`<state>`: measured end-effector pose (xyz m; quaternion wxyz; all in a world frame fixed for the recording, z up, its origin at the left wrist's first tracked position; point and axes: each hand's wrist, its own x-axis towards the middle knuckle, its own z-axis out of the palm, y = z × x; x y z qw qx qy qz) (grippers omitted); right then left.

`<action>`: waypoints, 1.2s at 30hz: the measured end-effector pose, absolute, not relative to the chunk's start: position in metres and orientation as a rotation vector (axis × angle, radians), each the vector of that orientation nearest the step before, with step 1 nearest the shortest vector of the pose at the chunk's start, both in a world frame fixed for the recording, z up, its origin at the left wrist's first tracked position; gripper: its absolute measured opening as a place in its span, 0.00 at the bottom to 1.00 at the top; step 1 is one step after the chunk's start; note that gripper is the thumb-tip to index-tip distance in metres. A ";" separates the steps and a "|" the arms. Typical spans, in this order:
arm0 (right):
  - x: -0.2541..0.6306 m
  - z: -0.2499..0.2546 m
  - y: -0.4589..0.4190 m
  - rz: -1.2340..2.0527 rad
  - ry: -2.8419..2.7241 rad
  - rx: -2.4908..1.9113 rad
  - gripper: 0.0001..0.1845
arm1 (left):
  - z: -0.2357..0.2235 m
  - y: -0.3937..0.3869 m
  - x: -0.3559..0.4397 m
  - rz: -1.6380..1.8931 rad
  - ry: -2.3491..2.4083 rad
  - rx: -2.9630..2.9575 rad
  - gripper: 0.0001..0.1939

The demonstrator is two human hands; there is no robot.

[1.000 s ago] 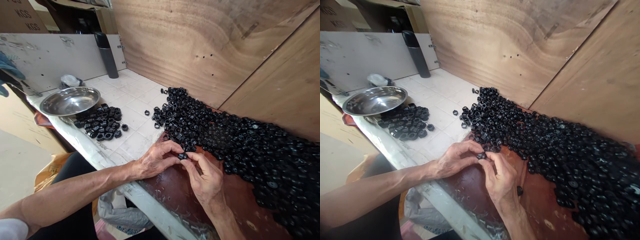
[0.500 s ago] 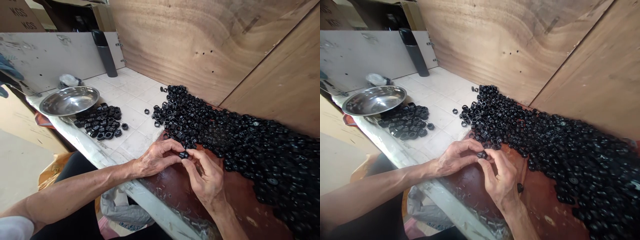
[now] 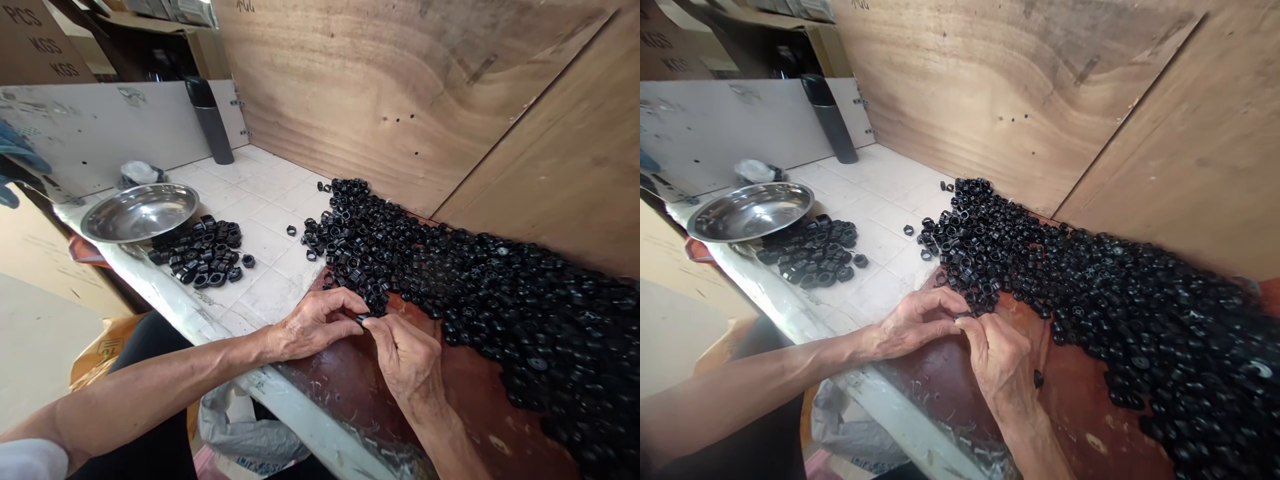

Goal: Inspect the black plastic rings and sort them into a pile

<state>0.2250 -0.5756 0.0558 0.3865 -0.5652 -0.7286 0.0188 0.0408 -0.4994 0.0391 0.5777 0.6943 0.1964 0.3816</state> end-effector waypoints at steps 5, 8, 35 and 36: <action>0.224 0.058 -0.576 0.042 -1.697 -1.480 0.16 | 0.039 -0.502 0.043 0.817 0.483 1.542 0.12; 0.223 0.064 -0.577 0.158 -1.728 -1.375 0.07 | 0.041 -0.504 0.045 0.784 0.493 1.372 0.14; 0.221 0.072 -0.579 0.298 -1.771 -1.437 0.09 | 0.045 -0.498 0.044 0.879 0.545 1.294 0.11; 0.221 0.072 -0.579 0.308 -1.764 -1.440 0.09 | 0.045 -0.499 0.044 0.877 0.555 1.305 0.11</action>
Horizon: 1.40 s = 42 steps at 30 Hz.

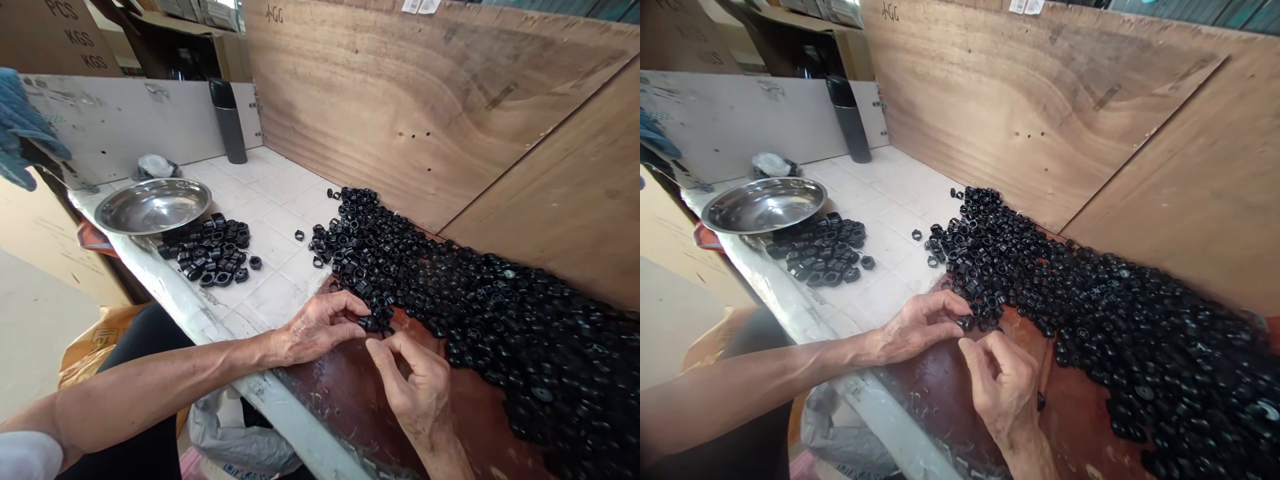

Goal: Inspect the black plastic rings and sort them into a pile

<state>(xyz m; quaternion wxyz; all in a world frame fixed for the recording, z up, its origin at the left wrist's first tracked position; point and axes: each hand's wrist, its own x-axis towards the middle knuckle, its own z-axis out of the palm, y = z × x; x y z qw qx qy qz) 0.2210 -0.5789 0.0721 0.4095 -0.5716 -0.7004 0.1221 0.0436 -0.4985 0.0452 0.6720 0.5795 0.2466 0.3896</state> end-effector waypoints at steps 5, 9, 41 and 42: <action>0.224 0.073 -0.581 0.316 -1.745 -1.469 0.09 | 0.044 -0.499 0.043 0.860 0.554 1.347 0.12; 0.224 0.070 -0.579 0.340 -1.694 -1.447 0.07 | 0.042 -0.500 0.044 0.868 0.572 1.354 0.13; 0.280 0.084 -0.582 0.862 -2.054 -1.993 0.08 | 0.020 -0.487 0.041 0.697 0.822 2.460 0.14; 0.275 0.084 -0.581 0.808 -2.086 -1.936 0.07 | 0.020 -0.487 0.040 0.704 0.821 2.453 0.13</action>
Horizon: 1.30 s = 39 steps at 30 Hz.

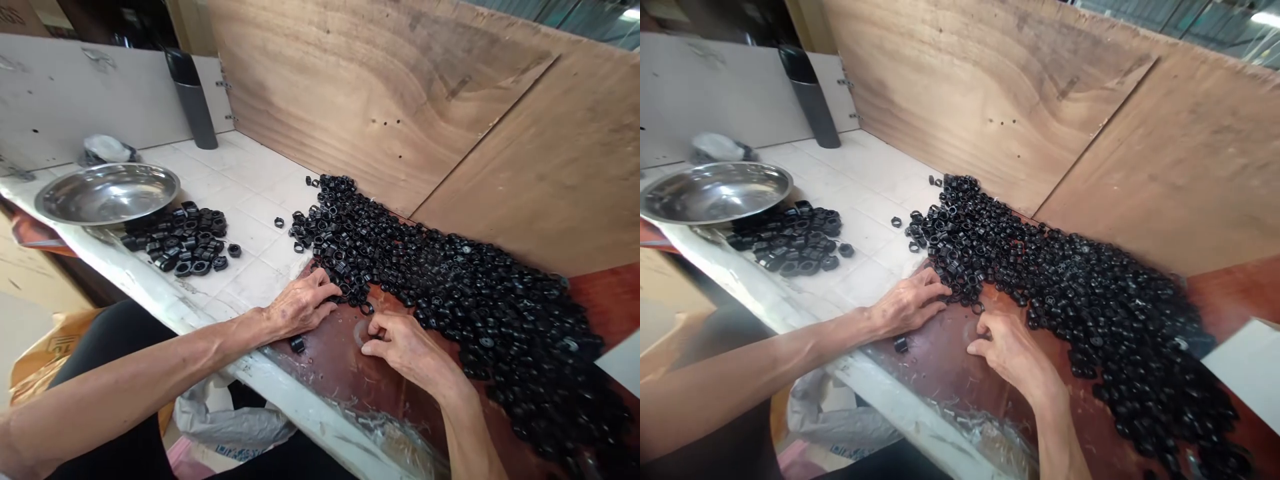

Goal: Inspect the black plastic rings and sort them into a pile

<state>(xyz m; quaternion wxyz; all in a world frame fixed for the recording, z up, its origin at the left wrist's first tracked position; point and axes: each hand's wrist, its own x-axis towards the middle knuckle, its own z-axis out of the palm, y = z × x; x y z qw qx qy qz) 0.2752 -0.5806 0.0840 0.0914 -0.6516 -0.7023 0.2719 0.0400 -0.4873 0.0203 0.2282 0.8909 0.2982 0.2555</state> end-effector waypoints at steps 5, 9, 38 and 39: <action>0.257 0.075 -0.572 0.782 -1.984 -1.772 0.08 | 0.024 -0.488 0.038 0.756 0.789 2.457 0.13; 0.249 0.063 -0.568 0.804 -1.839 -1.750 0.06 | 0.024 -0.489 0.040 0.788 0.795 2.476 0.10; 0.235 0.083 -0.572 0.905 -1.342 -1.420 0.10 | 0.054 -0.494 0.041 0.650 0.524 1.055 0.19; 0.234 0.081 -0.572 0.939 -1.289 -1.409 0.11 | 0.054 -0.493 0.041 0.654 0.518 1.053 0.19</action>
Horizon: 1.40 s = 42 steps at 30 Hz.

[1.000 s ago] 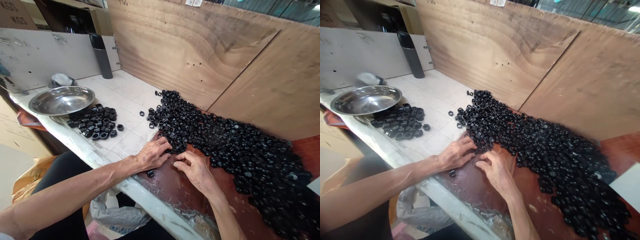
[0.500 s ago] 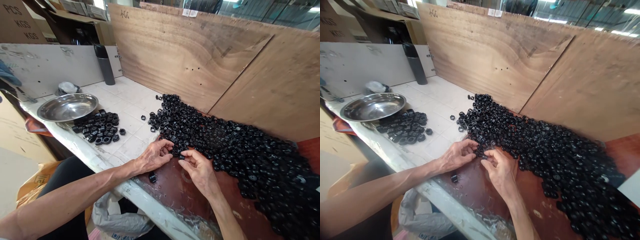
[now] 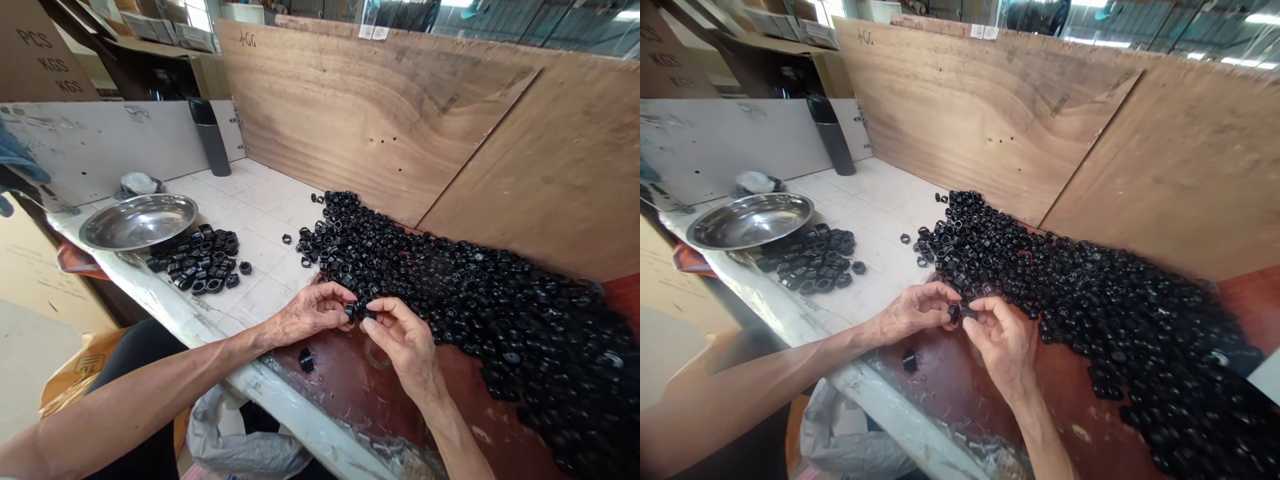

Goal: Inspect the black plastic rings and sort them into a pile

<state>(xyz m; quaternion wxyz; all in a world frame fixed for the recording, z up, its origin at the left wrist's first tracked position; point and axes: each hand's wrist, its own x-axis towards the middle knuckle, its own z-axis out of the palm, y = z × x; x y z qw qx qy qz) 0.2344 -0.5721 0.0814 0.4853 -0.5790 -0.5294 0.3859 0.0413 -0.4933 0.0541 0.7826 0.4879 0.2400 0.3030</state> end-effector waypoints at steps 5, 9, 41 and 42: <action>0.227 0.076 -0.573 0.905 -1.253 -1.391 0.08 | 0.053 -0.493 0.042 0.679 0.467 0.999 0.17; 0.225 0.073 -0.573 0.794 -1.299 -1.373 0.08 | 0.050 -0.493 0.043 0.686 0.453 1.009 0.17; 0.222 0.067 -0.574 0.421 -1.603 -1.332 0.04 | 0.050 -0.502 0.043 0.762 0.525 1.136 0.15; 0.222 0.065 -0.574 0.440 -1.566 -1.372 0.04 | 0.049 -0.502 0.043 0.790 0.517 1.182 0.14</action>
